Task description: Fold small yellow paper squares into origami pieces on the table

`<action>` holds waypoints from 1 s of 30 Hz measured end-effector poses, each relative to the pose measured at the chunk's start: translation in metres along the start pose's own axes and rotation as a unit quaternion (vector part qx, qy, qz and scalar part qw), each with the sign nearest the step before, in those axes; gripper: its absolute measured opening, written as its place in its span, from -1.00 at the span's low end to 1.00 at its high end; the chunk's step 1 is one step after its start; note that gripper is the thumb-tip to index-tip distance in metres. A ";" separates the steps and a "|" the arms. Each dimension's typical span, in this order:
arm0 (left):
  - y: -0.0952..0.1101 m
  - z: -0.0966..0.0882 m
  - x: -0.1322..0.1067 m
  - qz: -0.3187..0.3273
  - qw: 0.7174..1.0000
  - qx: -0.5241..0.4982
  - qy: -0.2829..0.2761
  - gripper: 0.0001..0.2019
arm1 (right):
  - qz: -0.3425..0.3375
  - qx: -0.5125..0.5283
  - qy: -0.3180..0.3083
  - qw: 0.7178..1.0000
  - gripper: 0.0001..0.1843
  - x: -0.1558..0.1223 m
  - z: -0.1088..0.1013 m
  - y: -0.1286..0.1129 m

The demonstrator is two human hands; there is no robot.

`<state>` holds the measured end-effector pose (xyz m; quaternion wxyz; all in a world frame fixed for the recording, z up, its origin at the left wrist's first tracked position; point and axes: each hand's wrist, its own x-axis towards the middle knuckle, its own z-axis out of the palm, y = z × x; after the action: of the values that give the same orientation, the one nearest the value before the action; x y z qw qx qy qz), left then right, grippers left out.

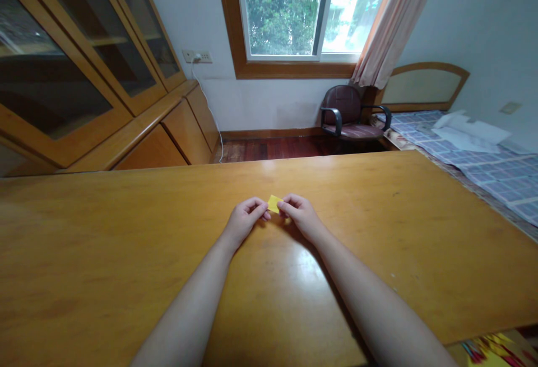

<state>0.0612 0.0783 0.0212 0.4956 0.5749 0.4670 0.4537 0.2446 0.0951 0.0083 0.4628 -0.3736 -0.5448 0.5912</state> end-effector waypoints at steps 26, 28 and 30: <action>-0.003 -0.001 0.002 0.011 1.000 0.024 0.011 -0.75 | 0.007 -0.010 -0.014 1.000 -0.69 -0.002 0.002 -0.004; -0.002 0.000 0.002 0.006 1.000 0.019 0.012 -0.73 | 0.005 -0.009 -0.006 1.000 -0.69 -0.001 0.002 -0.004; -0.002 0.001 0.002 0.005 1.000 0.014 0.011 -0.72 | 0.004 -0.008 0.001 1.000 -0.69 0.000 0.002 -0.004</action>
<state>0.0620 0.0802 0.0196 0.4804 0.5789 0.4758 0.4558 0.2436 0.0942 0.0122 0.4576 -0.3803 -0.5476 0.5883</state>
